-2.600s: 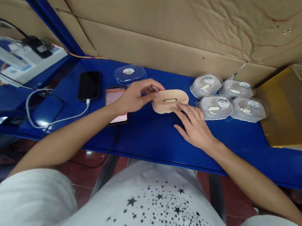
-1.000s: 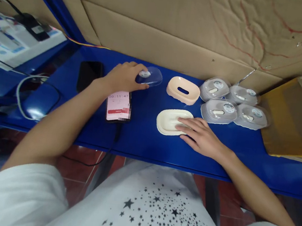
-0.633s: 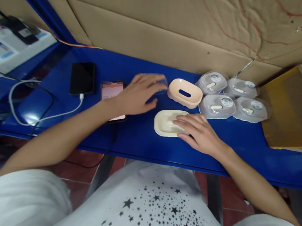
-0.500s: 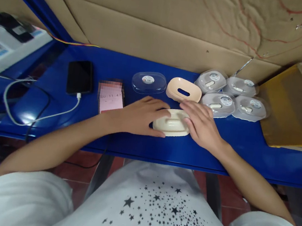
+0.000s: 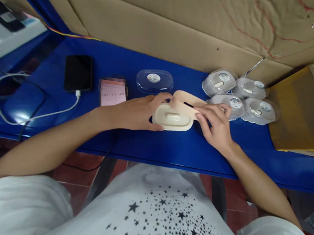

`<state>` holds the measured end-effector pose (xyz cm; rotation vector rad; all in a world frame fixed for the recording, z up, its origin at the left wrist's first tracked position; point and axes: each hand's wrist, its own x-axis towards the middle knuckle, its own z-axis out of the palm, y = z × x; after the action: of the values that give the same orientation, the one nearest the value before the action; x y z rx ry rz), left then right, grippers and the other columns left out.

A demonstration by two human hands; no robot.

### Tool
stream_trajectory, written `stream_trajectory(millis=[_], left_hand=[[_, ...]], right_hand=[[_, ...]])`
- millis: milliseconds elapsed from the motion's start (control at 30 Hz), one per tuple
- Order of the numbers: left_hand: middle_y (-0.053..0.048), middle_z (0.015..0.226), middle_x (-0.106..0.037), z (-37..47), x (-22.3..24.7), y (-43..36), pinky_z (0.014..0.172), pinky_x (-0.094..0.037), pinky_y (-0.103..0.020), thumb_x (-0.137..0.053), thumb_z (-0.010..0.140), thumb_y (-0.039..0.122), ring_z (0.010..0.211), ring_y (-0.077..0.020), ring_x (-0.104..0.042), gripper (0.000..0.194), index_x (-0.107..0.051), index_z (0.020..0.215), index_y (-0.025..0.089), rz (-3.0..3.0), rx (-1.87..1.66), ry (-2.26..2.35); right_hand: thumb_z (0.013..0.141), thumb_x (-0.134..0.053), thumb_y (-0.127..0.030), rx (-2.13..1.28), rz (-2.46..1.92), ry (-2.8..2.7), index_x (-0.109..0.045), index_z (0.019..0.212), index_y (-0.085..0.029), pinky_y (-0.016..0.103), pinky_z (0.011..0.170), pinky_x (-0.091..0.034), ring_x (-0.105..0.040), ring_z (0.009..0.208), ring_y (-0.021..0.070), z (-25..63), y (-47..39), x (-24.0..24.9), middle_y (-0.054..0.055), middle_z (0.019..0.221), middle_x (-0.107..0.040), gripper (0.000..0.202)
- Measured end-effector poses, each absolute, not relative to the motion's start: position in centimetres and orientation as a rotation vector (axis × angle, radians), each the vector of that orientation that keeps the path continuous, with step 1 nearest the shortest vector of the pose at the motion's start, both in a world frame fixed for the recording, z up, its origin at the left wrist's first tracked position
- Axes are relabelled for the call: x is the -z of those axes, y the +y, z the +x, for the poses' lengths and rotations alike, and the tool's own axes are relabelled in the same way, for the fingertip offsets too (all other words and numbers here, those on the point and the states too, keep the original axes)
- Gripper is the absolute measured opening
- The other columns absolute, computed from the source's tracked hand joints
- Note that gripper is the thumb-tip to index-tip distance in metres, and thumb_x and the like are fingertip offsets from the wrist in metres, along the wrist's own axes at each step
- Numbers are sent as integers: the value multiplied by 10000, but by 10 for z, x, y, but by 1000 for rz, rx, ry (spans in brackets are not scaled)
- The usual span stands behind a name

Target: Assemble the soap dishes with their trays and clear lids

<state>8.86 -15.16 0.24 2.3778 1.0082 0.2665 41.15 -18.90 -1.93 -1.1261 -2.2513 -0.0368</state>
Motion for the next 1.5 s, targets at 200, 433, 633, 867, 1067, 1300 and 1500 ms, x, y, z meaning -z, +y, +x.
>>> stream_trajectory(millis=[200,433,633,867,1067,1300,1500], left_hand=[[-208,1874,-242,90,18,-145,1378,-365,-592,-734,977,772,1706,-418,-354,1197,-80,1839,258,2382,-471,802],[-214,1754,-471,84,1,-140,1361,-351,-615,-569,1058,811,1634,-425,-448,938,-394,1757,210,2485,-444,930],[-157,1745,-488,85,-4,-142,1364,-375,-521,-704,998,774,1613,-381,-477,883,-511,1686,254,2536,-354,809],[-196,1685,-537,93,8,-146,1323,-414,-498,-764,991,631,1557,-368,-542,885,-456,1701,204,2524,-317,899],[-187,1699,-542,88,1,-141,1324,-399,-522,-650,1055,666,1568,-371,-527,800,-479,1691,211,2563,-334,859],[-264,1839,-295,64,1,-103,1363,-232,-703,-677,1059,507,1718,-487,-267,843,-370,1765,166,2488,-417,1545],[-182,1646,-580,67,0,-102,1290,-413,-619,-772,987,578,1527,-426,-551,774,-548,1640,227,2383,-451,1548]], right_hand=[[1190,-500,-230,-77,-884,-2534,-736,1377,-281,457,1164,-423,-691,1418,236,403,-199,19,64,1416,-799,305],[1178,-543,-234,-84,-885,-2622,-696,1460,-280,460,1181,-393,-670,1469,245,398,-203,12,60,1502,-773,324],[1166,-528,-170,-8,-870,-2647,-687,1506,-267,465,1160,-406,-675,1451,258,400,-205,14,70,1512,-767,387],[1167,-570,-333,-76,-935,-2634,-654,1564,-282,607,1301,-386,-555,1591,318,404,-198,20,109,1606,-695,408],[1168,-568,-335,-78,-937,-2679,-694,1522,-289,598,1275,-483,-564,1595,303,408,-195,24,101,1644,-664,378],[1167,-567,-316,-101,-874,-2686,-673,1541,-262,605,1273,-473,-603,1556,310,408,-196,24,126,1640,-665,392],[1132,-627,-476,-168,-901,-2561,-442,1740,-292,671,1293,-455,-495,1635,384,408,-199,23,170,1757,-520,662]])
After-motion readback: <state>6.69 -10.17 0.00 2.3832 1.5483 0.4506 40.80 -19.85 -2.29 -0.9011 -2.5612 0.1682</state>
